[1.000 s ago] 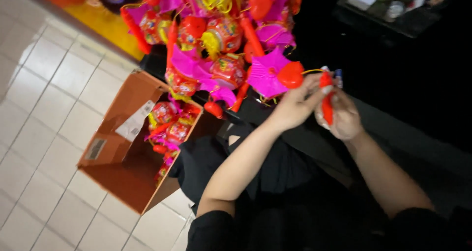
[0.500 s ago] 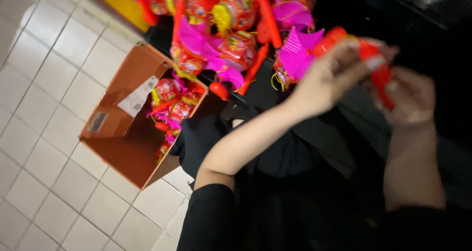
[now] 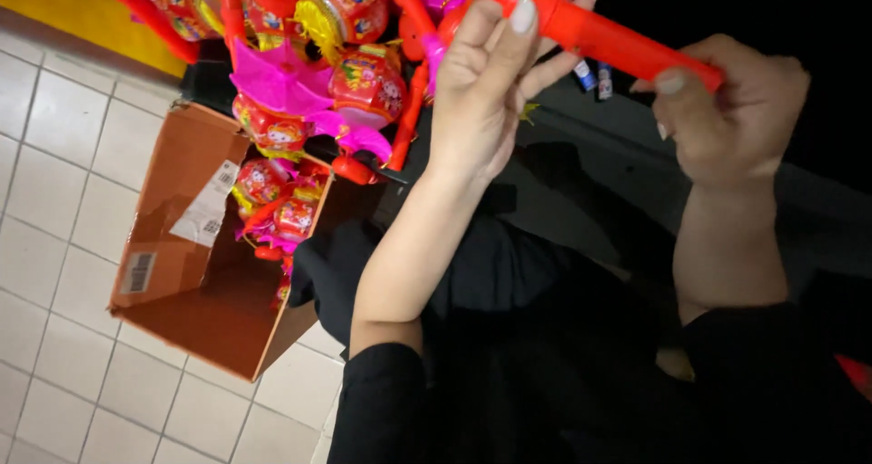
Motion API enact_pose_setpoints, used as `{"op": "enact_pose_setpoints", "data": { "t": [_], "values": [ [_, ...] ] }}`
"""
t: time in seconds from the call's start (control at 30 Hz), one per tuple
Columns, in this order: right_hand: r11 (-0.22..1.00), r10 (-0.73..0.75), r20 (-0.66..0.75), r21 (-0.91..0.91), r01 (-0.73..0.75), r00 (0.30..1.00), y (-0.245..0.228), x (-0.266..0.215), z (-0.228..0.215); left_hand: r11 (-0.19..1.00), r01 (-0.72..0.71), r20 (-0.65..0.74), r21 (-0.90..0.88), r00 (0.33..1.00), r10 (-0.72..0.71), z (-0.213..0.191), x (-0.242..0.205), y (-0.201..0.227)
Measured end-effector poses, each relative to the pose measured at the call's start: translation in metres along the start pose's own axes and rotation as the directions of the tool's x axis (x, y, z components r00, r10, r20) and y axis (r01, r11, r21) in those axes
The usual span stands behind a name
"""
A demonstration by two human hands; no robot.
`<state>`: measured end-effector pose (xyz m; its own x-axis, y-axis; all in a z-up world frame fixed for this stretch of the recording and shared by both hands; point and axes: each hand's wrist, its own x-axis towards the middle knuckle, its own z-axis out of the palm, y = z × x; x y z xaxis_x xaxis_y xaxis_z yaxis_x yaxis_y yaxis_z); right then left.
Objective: Assembling small plastic lanterns by gluing red plastic handles to the lantern bodies.
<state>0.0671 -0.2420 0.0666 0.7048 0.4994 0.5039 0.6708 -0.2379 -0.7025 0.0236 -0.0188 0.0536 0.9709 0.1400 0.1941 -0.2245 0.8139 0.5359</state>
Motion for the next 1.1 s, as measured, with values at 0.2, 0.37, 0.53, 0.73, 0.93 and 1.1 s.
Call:
{"op": "enact_pose_setpoints", "data": {
  "t": [0.2, 0.37, 0.53, 0.73, 0.93, 1.1],
  "values": [
    [0.868, -0.285, -0.068, -0.442, 0.227, 0.956, -0.026, 0.008, 0.008, 1.0, -0.015, -0.041, 0.026, 0.999, 0.016, 0.0, -0.001, 0.003],
    [0.98, -0.141, -0.026, -0.148, 0.135, 0.99, -0.021, 0.011, 0.005, 0.998, 0.013, -0.065, 0.056, 0.998, -0.01, -0.003, -0.002, 0.004],
    [0.991, 0.003, -0.006, -0.137, -0.003, 1.0, -0.022, 0.013, 0.003, 0.999, -0.009, -0.065, 0.051, 0.998, 0.012, -0.008, 0.001, -0.003],
    [0.948, -0.292, -0.13, -0.175, 0.268, 0.948, -0.023, 0.021, 0.005, 0.999, -0.029, -0.035, 0.046, 0.999, 0.031, -0.012, 0.002, -0.001],
    [0.99, -0.086, -0.084, -0.116, 0.076, 0.993, -0.01, 0.013, 0.004, 0.998, -0.005, -0.04, 0.06, 0.999, 0.007, -0.01, 0.0, -0.005],
    [0.966, -0.258, -0.114, -0.031, 0.256, 0.959, -0.014, 0.017, 0.004, 1.0, -0.02, -0.057, 0.018, 0.998, 0.021, -0.01, -0.002, -0.002]
  ]
}}
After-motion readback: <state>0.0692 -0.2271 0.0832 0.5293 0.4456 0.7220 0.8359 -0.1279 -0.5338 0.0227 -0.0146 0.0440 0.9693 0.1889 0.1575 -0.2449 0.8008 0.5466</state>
